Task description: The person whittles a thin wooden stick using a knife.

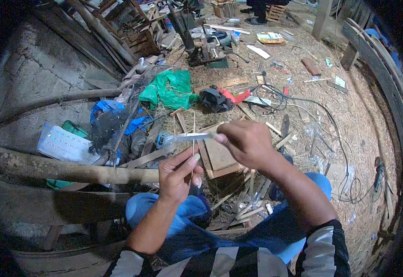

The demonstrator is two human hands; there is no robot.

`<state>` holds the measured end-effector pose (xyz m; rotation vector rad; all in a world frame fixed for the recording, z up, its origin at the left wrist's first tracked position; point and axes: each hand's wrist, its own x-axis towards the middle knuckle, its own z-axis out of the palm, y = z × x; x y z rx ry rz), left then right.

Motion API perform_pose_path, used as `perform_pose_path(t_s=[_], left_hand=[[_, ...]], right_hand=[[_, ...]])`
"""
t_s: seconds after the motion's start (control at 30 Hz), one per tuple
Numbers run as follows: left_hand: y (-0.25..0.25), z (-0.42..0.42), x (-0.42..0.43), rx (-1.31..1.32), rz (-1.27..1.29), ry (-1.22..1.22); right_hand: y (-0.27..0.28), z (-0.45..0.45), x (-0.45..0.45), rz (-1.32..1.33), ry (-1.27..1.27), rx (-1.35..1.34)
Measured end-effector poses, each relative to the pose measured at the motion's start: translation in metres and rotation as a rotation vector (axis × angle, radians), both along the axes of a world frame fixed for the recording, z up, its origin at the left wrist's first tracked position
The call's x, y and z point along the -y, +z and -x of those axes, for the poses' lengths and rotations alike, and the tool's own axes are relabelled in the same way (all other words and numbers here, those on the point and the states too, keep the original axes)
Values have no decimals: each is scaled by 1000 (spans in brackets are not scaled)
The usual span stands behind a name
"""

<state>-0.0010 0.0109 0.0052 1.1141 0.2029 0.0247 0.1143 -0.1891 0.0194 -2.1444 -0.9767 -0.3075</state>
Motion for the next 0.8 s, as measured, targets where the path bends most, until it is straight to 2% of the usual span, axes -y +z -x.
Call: perform_pose_path(t_s=[0.17, 0.23, 0.3, 0.4, 0.5, 0.67, 0.8], left_hand=[[-1, -2, 1, -2, -20, 3], [-2, -3, 0, 7, -54, 5], [-4, -2, 1, 37, -134, -5], [-5, 0, 3, 30, -98, 22], [-3, -1, 3, 18, -124, 38], [-1, -1, 8, -3, -166, 55], [-6, -1, 4, -6, -95, 56]], right_hand=[[-2, 6, -2, -34, 11, 37], [5, 20, -7, 66, 164, -31], [4, 17, -6, 85, 146, -47], [0, -3, 1, 24, 9, -22], [-4, -4, 1, -11, -12, -2], [-7, 18, -10, 54, 136, -25], [-8, 10, -6, 83, 104, -40]])
